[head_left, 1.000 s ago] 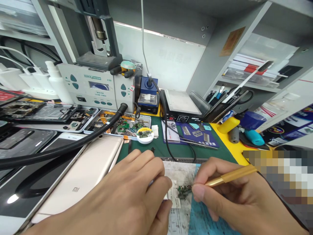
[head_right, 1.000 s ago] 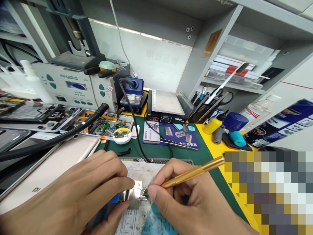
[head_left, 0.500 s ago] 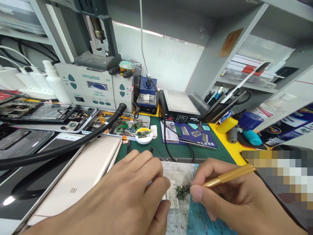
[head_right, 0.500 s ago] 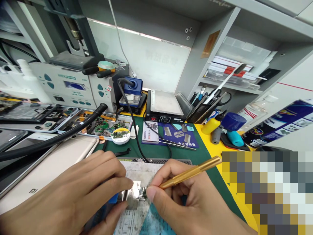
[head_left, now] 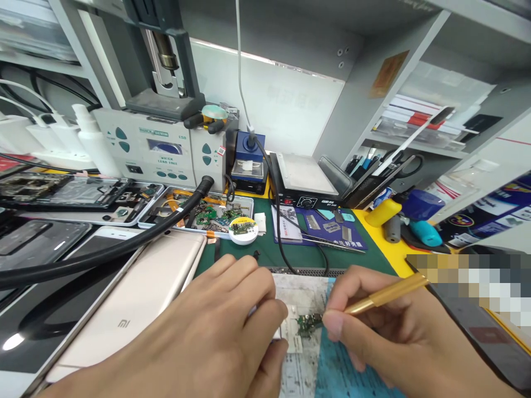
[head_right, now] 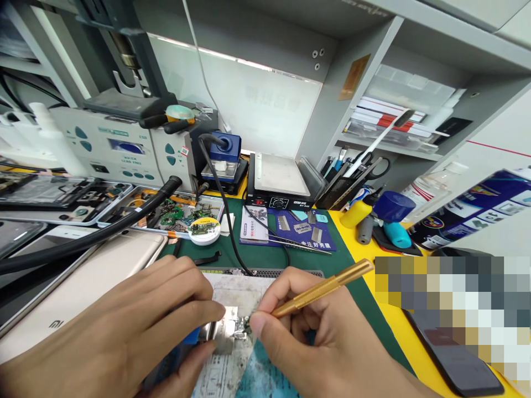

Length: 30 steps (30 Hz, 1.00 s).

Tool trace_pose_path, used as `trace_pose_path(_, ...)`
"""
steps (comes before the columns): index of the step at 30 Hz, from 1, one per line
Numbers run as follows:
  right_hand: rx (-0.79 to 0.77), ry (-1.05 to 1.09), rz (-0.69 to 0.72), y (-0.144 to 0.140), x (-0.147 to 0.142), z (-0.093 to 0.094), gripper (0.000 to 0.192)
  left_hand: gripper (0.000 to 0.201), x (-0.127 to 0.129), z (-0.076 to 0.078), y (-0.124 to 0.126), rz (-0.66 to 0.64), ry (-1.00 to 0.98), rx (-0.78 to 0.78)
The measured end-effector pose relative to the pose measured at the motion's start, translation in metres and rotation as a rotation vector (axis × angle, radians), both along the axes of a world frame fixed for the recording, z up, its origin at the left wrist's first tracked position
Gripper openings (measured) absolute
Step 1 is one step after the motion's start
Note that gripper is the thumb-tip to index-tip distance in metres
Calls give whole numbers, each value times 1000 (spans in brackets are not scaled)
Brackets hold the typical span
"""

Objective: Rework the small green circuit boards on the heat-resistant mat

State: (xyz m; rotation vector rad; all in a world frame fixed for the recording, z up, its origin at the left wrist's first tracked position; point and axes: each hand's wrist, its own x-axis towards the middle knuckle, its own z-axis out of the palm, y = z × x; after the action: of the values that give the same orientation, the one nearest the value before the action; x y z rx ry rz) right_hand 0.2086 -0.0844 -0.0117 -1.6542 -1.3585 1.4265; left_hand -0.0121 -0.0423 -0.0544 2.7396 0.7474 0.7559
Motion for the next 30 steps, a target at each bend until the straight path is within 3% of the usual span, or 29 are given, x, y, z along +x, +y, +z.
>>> trace_pose_path(30,-5,23,5,0,1,2,25,12,0,3,3,2,-7,28)
